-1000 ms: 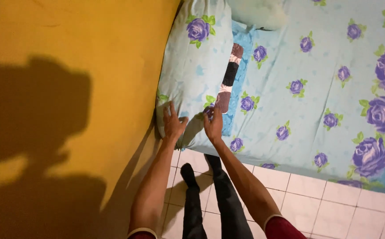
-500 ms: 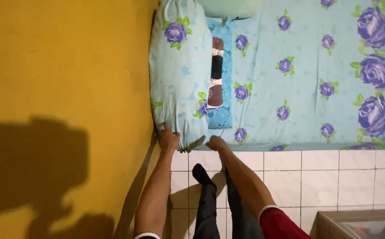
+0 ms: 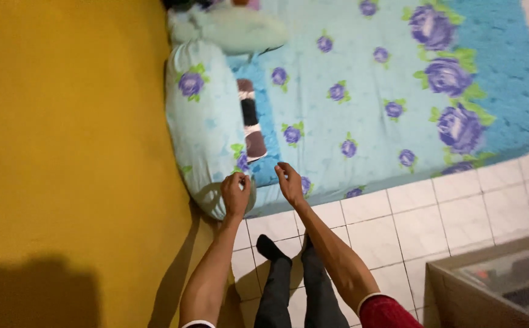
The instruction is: Tidying up a bedroom by placing stuffed animals on the bed, smoothing the bedsheet, and organizing items on a desk.
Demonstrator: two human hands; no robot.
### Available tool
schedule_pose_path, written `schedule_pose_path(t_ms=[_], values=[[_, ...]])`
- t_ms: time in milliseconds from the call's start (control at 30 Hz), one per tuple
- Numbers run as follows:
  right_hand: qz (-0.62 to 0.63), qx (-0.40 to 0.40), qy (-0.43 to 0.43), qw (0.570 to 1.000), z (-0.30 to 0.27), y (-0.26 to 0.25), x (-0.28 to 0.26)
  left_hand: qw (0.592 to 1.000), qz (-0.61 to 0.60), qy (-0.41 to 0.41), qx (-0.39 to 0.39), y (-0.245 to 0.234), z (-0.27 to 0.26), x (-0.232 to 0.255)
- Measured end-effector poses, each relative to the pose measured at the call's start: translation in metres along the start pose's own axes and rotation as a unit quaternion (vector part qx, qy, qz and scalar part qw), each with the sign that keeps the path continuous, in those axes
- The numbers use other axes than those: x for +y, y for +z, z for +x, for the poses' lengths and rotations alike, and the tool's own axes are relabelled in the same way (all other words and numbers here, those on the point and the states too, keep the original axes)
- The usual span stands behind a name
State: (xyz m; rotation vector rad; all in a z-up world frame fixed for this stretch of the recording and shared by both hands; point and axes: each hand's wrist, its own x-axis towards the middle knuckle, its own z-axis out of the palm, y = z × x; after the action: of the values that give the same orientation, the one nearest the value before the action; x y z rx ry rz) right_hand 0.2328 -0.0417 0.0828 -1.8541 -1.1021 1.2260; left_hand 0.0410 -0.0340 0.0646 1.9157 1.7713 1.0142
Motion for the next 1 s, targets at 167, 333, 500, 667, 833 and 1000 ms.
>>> schedule_pose_path(t_ms=[167,333,500,667,833,1000], values=[[0.032,0.098,-0.062,0.993,-0.056,-0.116,-0.063,0.984,-0.047,0.123,-0.121,0.017,0.037,0.101],[0.037,0.204,-0.016,0.978,-0.088,-0.241,-0.04,0.946,-0.02,0.17,-0.277,0.047,0.066,0.212],[0.023,0.371,-0.052,0.927,-0.131,-0.356,-0.001,0.923,-0.066,0.28,-0.255,0.11,0.079,0.326],[0.01,0.476,-0.048,0.878,-0.184,-0.454,0.03,0.881,-0.127,0.314,-0.331,0.138,0.055,0.465],[0.017,0.557,-0.038,0.829,-0.225,-0.552,0.057,0.819,-0.158,0.383,-0.397,0.197,0.031,0.588],[-0.006,0.604,-0.024,0.797,-0.267,-0.617,0.094,0.773,-0.198,0.457,-0.392,0.266,-0.011,0.663]])
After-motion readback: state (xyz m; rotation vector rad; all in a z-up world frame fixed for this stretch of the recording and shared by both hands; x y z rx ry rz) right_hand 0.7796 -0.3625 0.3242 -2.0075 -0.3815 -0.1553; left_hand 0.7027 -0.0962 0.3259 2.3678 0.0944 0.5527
